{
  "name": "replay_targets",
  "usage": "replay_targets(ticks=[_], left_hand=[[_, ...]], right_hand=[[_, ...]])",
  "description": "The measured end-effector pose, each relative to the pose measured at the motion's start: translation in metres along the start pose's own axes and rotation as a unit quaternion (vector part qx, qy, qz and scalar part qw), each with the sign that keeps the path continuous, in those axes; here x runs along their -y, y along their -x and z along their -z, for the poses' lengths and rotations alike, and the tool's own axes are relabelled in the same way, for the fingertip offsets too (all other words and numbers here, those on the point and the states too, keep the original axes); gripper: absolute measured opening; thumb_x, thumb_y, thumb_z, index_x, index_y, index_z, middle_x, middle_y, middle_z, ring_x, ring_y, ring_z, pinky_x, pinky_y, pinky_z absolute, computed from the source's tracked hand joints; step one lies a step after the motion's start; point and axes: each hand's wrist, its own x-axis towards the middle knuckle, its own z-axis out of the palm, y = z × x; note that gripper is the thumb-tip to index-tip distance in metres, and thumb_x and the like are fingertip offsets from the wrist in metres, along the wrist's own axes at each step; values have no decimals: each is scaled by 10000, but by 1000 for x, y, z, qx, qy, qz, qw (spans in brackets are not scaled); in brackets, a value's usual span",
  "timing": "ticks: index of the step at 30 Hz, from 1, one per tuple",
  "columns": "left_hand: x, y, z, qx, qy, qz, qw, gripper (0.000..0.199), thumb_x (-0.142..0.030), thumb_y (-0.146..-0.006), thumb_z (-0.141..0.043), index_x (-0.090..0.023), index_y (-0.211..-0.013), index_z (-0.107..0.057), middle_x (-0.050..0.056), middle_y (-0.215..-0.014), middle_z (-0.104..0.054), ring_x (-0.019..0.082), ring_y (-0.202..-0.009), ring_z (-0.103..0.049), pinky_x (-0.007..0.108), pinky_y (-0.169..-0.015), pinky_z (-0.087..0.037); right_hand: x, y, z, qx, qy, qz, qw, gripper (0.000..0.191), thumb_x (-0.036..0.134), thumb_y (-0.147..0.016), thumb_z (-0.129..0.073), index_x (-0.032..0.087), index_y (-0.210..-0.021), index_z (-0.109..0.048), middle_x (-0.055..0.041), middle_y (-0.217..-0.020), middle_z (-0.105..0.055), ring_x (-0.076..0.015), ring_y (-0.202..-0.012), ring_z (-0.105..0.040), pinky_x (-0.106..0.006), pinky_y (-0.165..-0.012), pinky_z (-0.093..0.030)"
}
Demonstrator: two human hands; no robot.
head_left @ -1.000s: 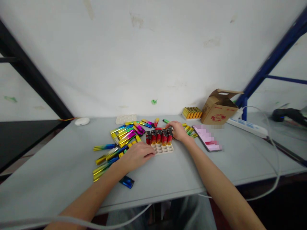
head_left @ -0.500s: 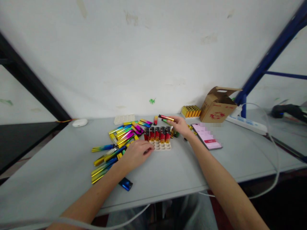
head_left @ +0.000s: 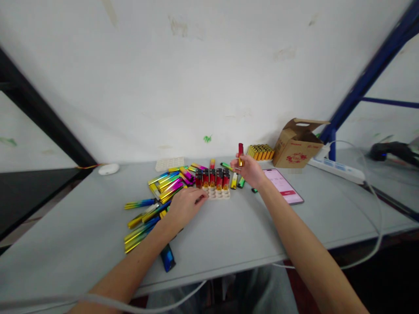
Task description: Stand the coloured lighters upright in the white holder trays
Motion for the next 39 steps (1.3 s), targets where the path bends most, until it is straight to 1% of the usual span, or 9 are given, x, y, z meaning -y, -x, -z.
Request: replay_targets(ticks=[5, 9, 11, 14, 17, 20, 27, 34, 39], left_hand=[[-3, -3, -1, 6, 3, 57, 998, 103, -215, -836, -591, -215, -834, -694, 24, -816, -724, 200, -749, -653, 285, -677, -474], [-4, -4, -1, 14, 16, 51, 998, 105, -208, -843, -583, -208, -832, -688, 34, -829, -721, 202, -753, -647, 291, -681, -468], [-4, -4, -1, 10, 20, 43, 999, 95, -197, -838, -587, -204, -827, -681, 31, -817, -718, 198, -746, -642, 290, -684, -464], [-3, -4, -1, 6, 29, 34, 999, 87, -180, -834, -591, -195, -823, -676, 28, -803, -715, 195, -736, -638, 300, -707, -461], [-1, -3, -1, 7, 45, 21, 999, 100, -159, -839, -579, -185, -836, -675, 28, -809, -716, 194, -746, -639, 308, -730, -456], [1, -2, -2, 7, 51, 21, 998, 101, -149, -835, -580, -183, -844, -674, 28, -813, -716, 193, -759, -640, 305, -734, -452], [2, -1, -3, 9, 56, 27, 998, 104, -159, -839, -577, -188, -852, -676, 24, -819, -716, 200, -786, -642, 314, -761, -447], [4, 0, -3, 1, 57, 16, 998, 120, -142, -824, -574, -185, -850, -683, 31, -818, -713, 202, -792, -638, 317, -755, -449], [4, 1, -1, 3, 55, 13, 998, 114, -161, -834, -570, -183, -843, -682, 33, -811, -710, 209, -793, -635, 327, -753, -444]], right_hand=[[11, 18, -18, 121, -43, -29, 991, 47, 269, -735, -414, 230, -758, -426, 23, -611, -425, -136, -519, -413, -245, -485, -353], [12, 30, -33, 172, -60, -59, 982, 176, 378, -805, -437, 236, -716, -383, 63, -559, -254, -107, -441, -245, -212, -415, -231], [9, 32, -37, 188, -60, -70, 978, 207, 411, -830, -457, 235, -734, -409, 71, -551, -239, -98, -427, -222, -206, -410, -214], [3, 32, -40, 210, -69, -71, 973, 184, 411, -846, -485, 229, -827, -498, 63, -577, -323, -95, -443, -301, -206, -424, -246], [-2, 33, -42, 203, -65, -64, 975, 192, 386, -840, -496, 208, -888, -548, 36, -647, -440, -103, -509, -409, -217, -453, -298], [-4, 33, -44, 188, -61, -48, 979, 198, 330, -808, -520, 182, -931, -567, 27, -662, -473, -108, -542, -450, -225, -472, -324], [-8, 34, -45, 185, -59, -13, 981, 257, 276, -804, -595, 174, -1037, -557, 41, -682, -492, -89, -537, -465, -216, -476, -325], [-11, 34, -46, 176, -34, 7, 984, 269, 286, -794, -624, 157, -1024, -570, 48, -682, -485, -75, -551, -461, -209, -494, -330], [-9, 35, -47, 177, -30, 4, 984, 265, 291, -786, -587, 153, -1012, -576, 51, -662, -481, -71, -498, -425, -204, -442, -300]])
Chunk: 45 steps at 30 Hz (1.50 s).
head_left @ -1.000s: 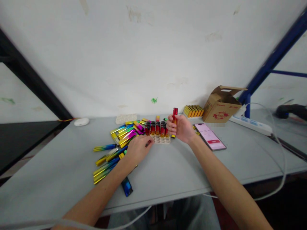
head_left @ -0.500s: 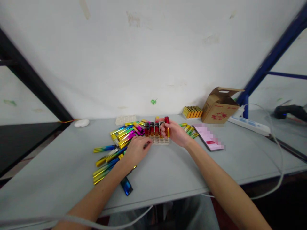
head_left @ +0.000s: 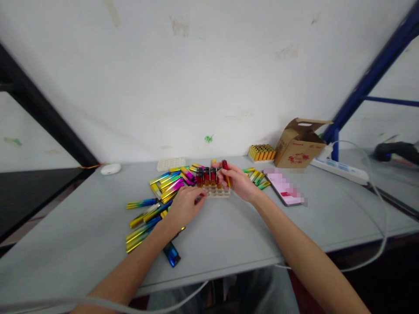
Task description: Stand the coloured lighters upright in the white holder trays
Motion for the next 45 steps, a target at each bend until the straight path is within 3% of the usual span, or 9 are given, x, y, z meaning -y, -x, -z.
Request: replay_targets(ticks=[7, 11, 16, 21, 27, 34, 45], left_hand=[[-2, 0, 0, 5, 9, -3, 1000, 115, -165, -839, -567, -181, -843, -681, 35, -841, -717, 203, -809, -635, 321, -764, -440], [-1, 1, 1, 5, 7, -13, 1000, 121, -179, -849, -561, -182, -838, -681, 36, -837, -718, 203, -810, -634, 320, -759, -436], [-3, 1, 2, 6, 3, -20, 1000, 123, -178, -857, -554, -179, -844, -676, 40, -835, -714, 205, -819, -629, 317, -753, -429], [-4, 1, 3, 6, 1, -25, 1000, 127, -176, -859, -548, -182, -829, -671, 35, -813, -706, 199, -806, -623, 311, -742, -422], [-4, 1, 3, 6, 0, -24, 1000, 145, -196, -865, -535, -177, -826, -673, 38, -800, -703, 189, -779, -617, 310, -737, -427], [-4, 1, 4, 6, -5, -29, 1000, 148, -196, -864, -524, -190, -813, -663, 35, -805, -706, 195, -789, -624, 312, -736, -435], [-3, 2, 3, 11, 2, -28, 1000, 156, -200, -877, -518, -180, -829, -664, 43, -832, -711, 201, -818, -624, 319, -760, -428]], right_hand=[[5, 1, -2, 26, -64, -39, 997, 255, 325, -830, -490, 147, -991, -578, 39, -641, -462, -72, -461, -351, -192, -394, -241], [8, 4, -1, 59, -160, -83, 982, 218, 331, -890, -455, 159, -955, -572, 33, -651, -459, -74, -499, -391, -175, -420, -306], [9, 8, -1, 49, -184, -62, 980, 165, 377, -875, -573, 244, -954, -514, 43, -715, -520, -91, -550, -498, -145, -389, -311], [7, 9, -1, 75, -192, -55, 977, 174, 336, -852, -618, 222, -939, -520, 52, -675, -501, -54, -480, -392, -120, -387, -257], [9, 7, 0, 100, -192, -117, 969, 535, 643, -879, -350, 168, -670, -480, 56, -528, -297, -70, -453, -245, -149, -379, -214], [7, 4, 1, 73, -174, -149, 971, 610, 697, -870, -224, 204, -518, -297, 76, -458, -176, -72, -409, -119, -167, -348, -164], [4, 1, -1, 17, -158, -151, 976, 527, 558, -902, -198, 214, -512, -279, 87, -432, -142, -72, -392, -57, -161, -325, -130]])
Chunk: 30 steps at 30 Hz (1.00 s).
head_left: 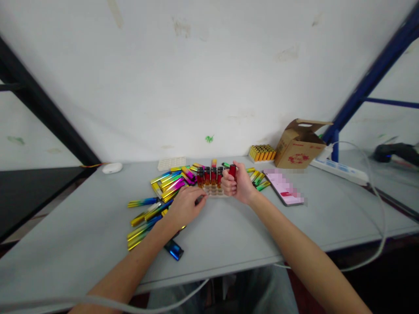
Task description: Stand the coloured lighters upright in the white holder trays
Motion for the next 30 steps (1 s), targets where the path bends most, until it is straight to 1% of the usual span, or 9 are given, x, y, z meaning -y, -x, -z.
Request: replay_targets(ticks=[4, 11, 17, 25, 30], left_hand=[[0, 0, 1, 2, -2, 3, 1000, 157, -201, -877, -516, -185, -829, -664, 41, -827, -710, 198, -812, -621, 320, -758, -426], [-2, 0, 1, -1, -9, -5, 1000, 158, -208, -879, -516, -189, -822, -662, 39, -822, -709, 197, -805, -624, 315, -742, -426], [-3, 0, 1, -4, -9, -8, 1000, 164, -212, -884, -518, -187, -824, -668, 39, -805, -701, 190, -781, -620, 309, -731, -424], [-4, 0, 3, -3, -6, -6, 1000, 171, -217, -887, -515, -183, -812, -665, 40, -798, -695, 188, -767, -609, 308, -720, -417], [-3, 0, 2, -3, -1, -9, 1000, 181, -202, -879, -509, -184, -801, -671, 39, -784, -690, 181, -750, -602, 300, -715, -424]], right_hand=[[-2, -2, -3, -22, 21, 14, 999, 482, 509, -904, -211, 220, -524, -280, 90, -432, -142, -73, -392, -53, -158, -322, -130], [-7, -5, -10, -73, 67, 13, 995, 436, 444, -904, -201, 221, -540, -288, 93, -425, -154, -72, -384, -50, -152, -325, -110], [-13, -6, -10, -78, 88, 26, 993, 409, 456, -897, -247, 222, -565, -300, 97, -440, -169, -65, -381, -61, -153, -330, -114], [-14, -8, -7, -77, 85, 22, 993, 394, 426, -895, -213, 223, -571, -307, 93, -434, -173, -70, -373, -73, -160, -329, -117], [-14, -7, -7, -58, 81, 13, 995, 403, 469, -884, -225, 226, -570, -297, 96, -428, -171, -70, -373, -76, -164, -330, -120]])
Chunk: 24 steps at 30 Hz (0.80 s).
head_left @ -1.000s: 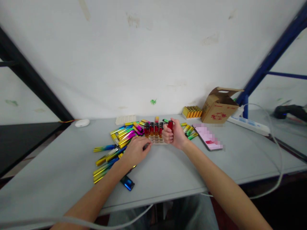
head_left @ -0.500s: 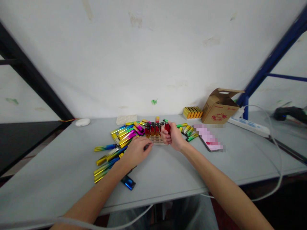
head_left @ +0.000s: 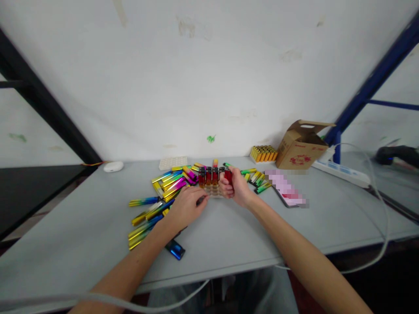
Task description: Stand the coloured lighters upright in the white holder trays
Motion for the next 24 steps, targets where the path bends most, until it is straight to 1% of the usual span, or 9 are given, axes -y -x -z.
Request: replay_targets(ticks=[4, 9, 12, 16, 18, 20, 23, 24], left_hand=[[2, 0, -1, -2, -3, -2, 1000, 173, -199, -873, -511, -185, -818, -674, 40, -791, -693, 185, -763, -607, 302, -721, -430], [3, 1, -3, 3, -5, 1, 1000, 165, -198, -880, -512, -186, -827, -667, 42, -820, -701, 192, -792, -615, 310, -743, -428], [3, 1, -2, 3, -5, 2, 1000, 161, -194, -881, -513, -184, -824, -664, 41, -818, -698, 194, -800, -618, 307, -742, -425], [1, 1, 0, 2, -5, -4, 1000, 160, -196, -883, -515, -186, -824, -663, 37, -807, -693, 193, -795, -614, 305, -737, -424], [-1, 1, 1, 5, -3, -3, 1000, 164, -198, -885, -515, -188, -812, -661, 37, -800, -689, 189, -785, -612, 301, -728, -423], [-1, 1, 2, 9, -3, -2, 1000, 173, -201, -888, -513, -186, -798, -661, 39, -789, -683, 187, -776, -611, 298, -721, -422], [-1, 0, 2, 12, -3, -3, 1000, 180, -199, -888, -512, -177, -796, -665, 47, -790, -680, 188, -774, -608, 302, -727, -422], [-1, 0, 2, 12, -1, -5, 1000, 178, -195, -887, -512, -175, -805, -669, 48, -797, -682, 188, -777, -608, 302, -728, -423]], right_hand=[[0, 1, 0, 15, -1, -1, 1000, 413, 509, -872, -261, 226, -573, -298, 99, -430, -177, -66, -373, -82, -164, -332, -119], [1, 1, 1, 23, 0, 1, 1000, 421, 509, -878, -263, 223, -573, -310, 96, -428, -181, -68, -374, -89, -166, -332, -120], [0, 2, 1, 32, -4, 6, 999, 457, 555, -884, -266, 218, -580, -325, 95, -435, -192, -66, -376, -98, -165, -336, -117], [2, 4, 0, 46, -16, 12, 999, 520, 669, -856, -304, 208, -628, -383, 91, -450, -244, -62, -375, -154, -162, -347, -140], [3, 6, 0, 52, -30, 21, 998, 518, 679, -845, -316, 201, -682, -435, 77, -469, -304, -69, -377, -219, -166, -352, -171], [4, 8, 0, 58, -50, 36, 996, 440, 605, -846, -359, 193, -756, -483, 50, -518, -394, -86, -404, -326, -174, -362, -227], [3, 8, 2, 79, -76, 57, 992, 192, 347, -774, -499, 185, -872, -529, 8, -666, -539, -121, -535, -510, -195, -417, -357], [2, 8, 3, 87, -80, 61, 991, 184, 271, -737, -524, 185, -899, -539, 0, -717, -572, -130, -589, -551, -204, -447, -397]])
